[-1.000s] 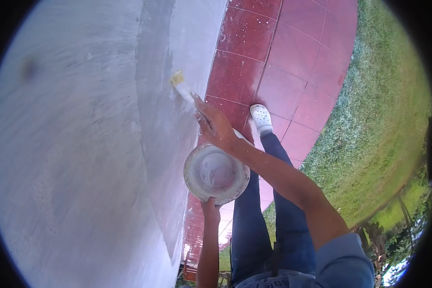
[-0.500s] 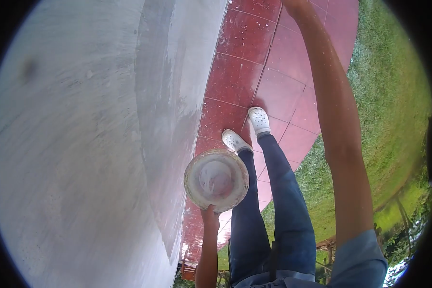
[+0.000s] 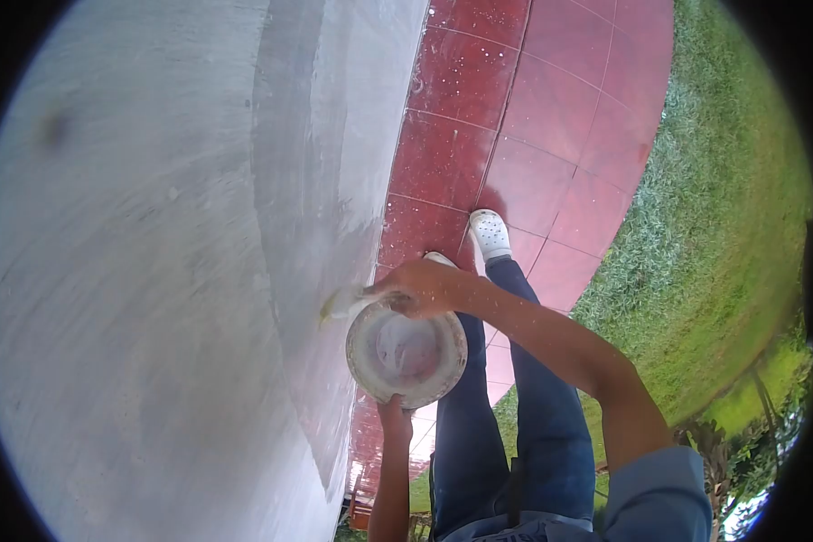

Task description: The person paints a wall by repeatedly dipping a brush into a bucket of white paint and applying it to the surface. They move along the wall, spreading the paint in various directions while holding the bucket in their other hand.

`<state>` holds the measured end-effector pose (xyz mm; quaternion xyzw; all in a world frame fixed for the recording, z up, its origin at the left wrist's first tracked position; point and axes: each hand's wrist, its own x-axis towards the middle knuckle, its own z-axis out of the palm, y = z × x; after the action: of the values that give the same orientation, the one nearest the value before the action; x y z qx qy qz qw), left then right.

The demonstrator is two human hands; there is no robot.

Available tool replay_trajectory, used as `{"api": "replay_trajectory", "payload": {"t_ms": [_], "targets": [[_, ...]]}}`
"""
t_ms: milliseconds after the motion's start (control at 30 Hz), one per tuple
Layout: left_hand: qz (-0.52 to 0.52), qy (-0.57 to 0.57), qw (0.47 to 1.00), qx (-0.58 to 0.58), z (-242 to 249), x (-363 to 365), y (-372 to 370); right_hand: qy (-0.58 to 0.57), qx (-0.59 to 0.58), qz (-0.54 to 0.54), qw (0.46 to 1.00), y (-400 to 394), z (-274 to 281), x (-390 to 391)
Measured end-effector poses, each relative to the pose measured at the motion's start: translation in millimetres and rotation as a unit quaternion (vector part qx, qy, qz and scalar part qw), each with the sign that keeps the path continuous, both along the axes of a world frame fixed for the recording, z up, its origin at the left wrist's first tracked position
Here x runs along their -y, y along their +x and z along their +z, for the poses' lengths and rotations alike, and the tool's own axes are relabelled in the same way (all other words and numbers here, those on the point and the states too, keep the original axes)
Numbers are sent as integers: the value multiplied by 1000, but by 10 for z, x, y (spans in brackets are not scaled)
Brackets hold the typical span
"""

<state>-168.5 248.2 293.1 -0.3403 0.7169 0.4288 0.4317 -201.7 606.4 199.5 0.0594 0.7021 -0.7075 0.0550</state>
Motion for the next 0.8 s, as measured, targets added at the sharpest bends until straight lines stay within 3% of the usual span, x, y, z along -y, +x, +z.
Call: {"api": "replay_trajectory", "payload": {"t_ms": [100, 167, 200, 267, 300, 367, 400, 433, 533, 600, 633, 667, 733, 800], "targets": [[11, -14, 1000, -4, 20, -2, 29, -14, 80, -49, 995, -497, 65, -1776], [30, -15, 999, -16, 27, -40, 29, 123, 105, -174, 971, -501, 313, -2754], [28, -17, 999, -11, 45, -55, 28, 179, 126, -161, 962, -473, 402, -3247], [30, -17, 999, -6, 61, -113, 36, 39, 55, -459, 886, -512, 337, -3576], [41, -13, 999, -2, 79, -145, 33, 40, 55, -457, 887, -542, 332, -3580], [52, -9, 999, -1, 90, -175, 35, -9, -53, -559, 828, -668, 275, -3511], [47, -5, 999, -6, 90, -161, 35, 138, -76, -578, 801, -781, -37, -3295], [41, -1, 999, -11, 96, -147, 33, 159, -48, -559, 812, -883, -184, -2916], [39, -8, 999, -14, 79, -124, 41, 17, 10, -451, 892, -784, 299, -725], [54, -19, 998, -6, 136, -260, 23, -96, 73, -303, 945, -246, 626, 244], [70, -31, 997, 0, 149, -296, 14, -124, 80, -196, 969, 4, 753, 455], [68, -37, 997, 1, 111, -190, 33, -129, 82, -198, 968, 122, 673, 461], [-38, -9, 999, -18, 59, 49, 69, -123, 5, 57, 991, 255, 465, 430], [-50, -15, 999, -12, 80, -39, 26, -98, -9, 32, 995, 28, 226, -304]]}}
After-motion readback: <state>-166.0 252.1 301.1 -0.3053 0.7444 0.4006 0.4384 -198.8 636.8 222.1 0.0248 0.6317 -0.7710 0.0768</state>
